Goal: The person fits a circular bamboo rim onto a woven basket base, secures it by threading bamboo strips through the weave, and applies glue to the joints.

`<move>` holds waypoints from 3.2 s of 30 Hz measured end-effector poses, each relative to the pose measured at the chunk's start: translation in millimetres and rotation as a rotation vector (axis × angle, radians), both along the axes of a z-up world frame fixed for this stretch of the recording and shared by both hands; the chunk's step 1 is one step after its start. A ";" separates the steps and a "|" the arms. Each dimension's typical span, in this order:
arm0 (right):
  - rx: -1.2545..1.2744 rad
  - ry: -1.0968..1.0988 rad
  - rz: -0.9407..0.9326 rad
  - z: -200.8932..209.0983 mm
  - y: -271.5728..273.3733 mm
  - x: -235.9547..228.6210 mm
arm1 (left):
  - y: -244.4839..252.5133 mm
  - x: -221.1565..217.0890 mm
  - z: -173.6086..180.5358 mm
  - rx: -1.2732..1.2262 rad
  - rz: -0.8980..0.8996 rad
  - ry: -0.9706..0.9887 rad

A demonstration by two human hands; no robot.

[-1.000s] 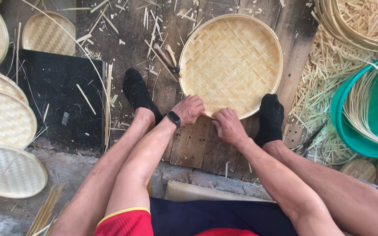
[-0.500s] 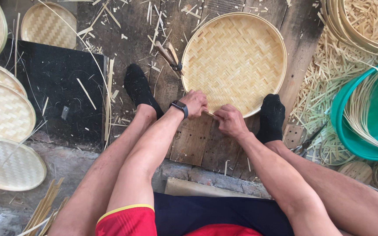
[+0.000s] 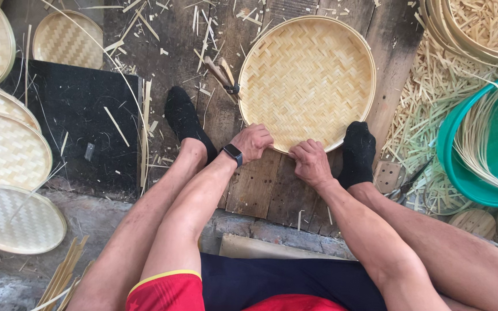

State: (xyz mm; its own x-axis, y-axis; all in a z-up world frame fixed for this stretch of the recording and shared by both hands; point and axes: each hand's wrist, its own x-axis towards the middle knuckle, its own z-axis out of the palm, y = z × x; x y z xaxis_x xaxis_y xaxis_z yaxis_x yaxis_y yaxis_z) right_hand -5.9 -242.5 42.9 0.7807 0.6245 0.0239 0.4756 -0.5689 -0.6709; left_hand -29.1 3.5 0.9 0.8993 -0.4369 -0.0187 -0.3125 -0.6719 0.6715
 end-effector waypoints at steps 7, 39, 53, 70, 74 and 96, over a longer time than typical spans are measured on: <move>-0.027 0.179 0.056 -3.0 0.7 17.1 | -4.6 20.4 10.5 0.071 0.020 0.269; -0.293 0.319 -0.293 -3.1 10.8 18.2 | -32.5 -5.7 -15.9 -0.571 1.540 0.862; -0.194 0.253 -0.076 20.1 -29.2 52.3 | -39.2 -18.6 -14.1 -0.649 1.420 0.713; -0.291 0.481 -0.180 18.9 1.9 48.6 | -64.8 -20.9 -17.4 -0.524 1.597 0.960; -0.231 0.704 -0.224 38.5 2.2 55.1 | -45.0 -20.0 -17.9 -0.690 1.603 0.720; -0.361 0.064 0.335 128.3 -111.6 132.6 | -108.3 -23.6 3.3 -0.941 1.663 0.982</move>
State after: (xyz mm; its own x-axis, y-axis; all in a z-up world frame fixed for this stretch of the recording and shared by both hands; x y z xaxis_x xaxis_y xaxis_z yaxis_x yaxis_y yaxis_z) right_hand 126.7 -354.2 171.2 0.5285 0.8010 -0.2812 0.6366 -0.5931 -0.4929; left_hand -52.7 -104.8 4.2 0.1975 0.3853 -0.9014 0.6267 0.6575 0.4183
